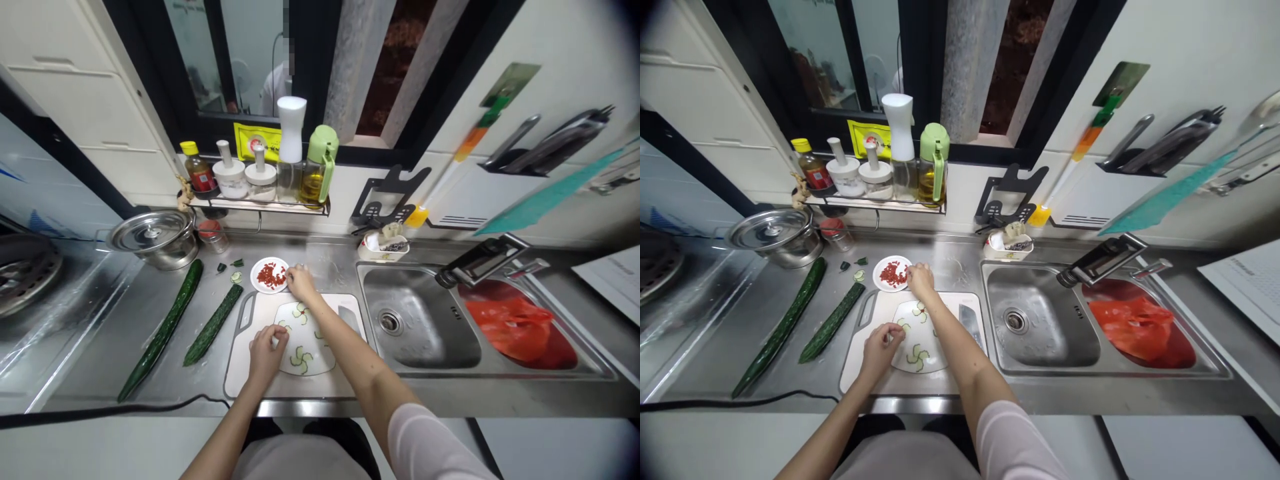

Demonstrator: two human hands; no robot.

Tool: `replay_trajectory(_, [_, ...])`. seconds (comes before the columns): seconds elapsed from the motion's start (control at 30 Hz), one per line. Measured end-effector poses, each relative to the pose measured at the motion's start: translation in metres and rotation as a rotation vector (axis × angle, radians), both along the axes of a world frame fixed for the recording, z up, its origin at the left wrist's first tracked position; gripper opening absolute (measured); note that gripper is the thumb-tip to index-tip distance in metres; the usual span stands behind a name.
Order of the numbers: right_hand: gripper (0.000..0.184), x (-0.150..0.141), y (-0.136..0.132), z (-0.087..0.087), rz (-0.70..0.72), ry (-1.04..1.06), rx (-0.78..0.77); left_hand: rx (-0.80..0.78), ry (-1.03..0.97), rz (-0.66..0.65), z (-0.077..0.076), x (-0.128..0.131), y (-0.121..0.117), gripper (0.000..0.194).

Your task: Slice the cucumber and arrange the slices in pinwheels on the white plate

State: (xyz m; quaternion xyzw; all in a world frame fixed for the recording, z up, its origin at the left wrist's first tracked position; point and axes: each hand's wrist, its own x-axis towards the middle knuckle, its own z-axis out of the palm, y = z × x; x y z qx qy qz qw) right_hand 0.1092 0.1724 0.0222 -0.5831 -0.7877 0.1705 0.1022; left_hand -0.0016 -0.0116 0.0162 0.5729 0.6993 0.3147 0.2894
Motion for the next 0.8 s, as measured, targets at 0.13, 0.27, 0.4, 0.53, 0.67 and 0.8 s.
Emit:
replay_trajectory(0.13, [0.027,-0.018,0.025,-0.005,0.065,-0.135,-0.045,-0.012,-0.042,0.029,-0.001,-0.006,-0.005,0.021])
replay_trajectory(0.27, [0.026,-0.027,0.036,-0.012,0.099,-0.206,-0.047,-0.011,-0.084,0.059,-0.005,-0.011,-0.008,0.025])
replay_trajectory(0.4, [0.025,-0.031,0.042,-0.018,0.13,-0.248,-0.021,-0.009,-0.105,0.078,-0.01,-0.015,-0.009,0.026])
replay_trajectory(0.53, [0.024,-0.033,0.044,-0.02,0.158,-0.255,-0.002,-0.027,-0.125,0.083,-0.014,-0.017,-0.011,0.027])
replay_trajectory(0.67, [0.024,-0.034,0.044,-0.022,0.17,-0.23,0.009,-0.045,-0.136,0.086,-0.015,-0.017,-0.012,0.027])
replay_trajectory(0.8, [0.025,-0.034,0.043,-0.024,0.164,-0.223,0.009,-0.05,-0.138,0.093,-0.015,-0.017,-0.012,0.026])
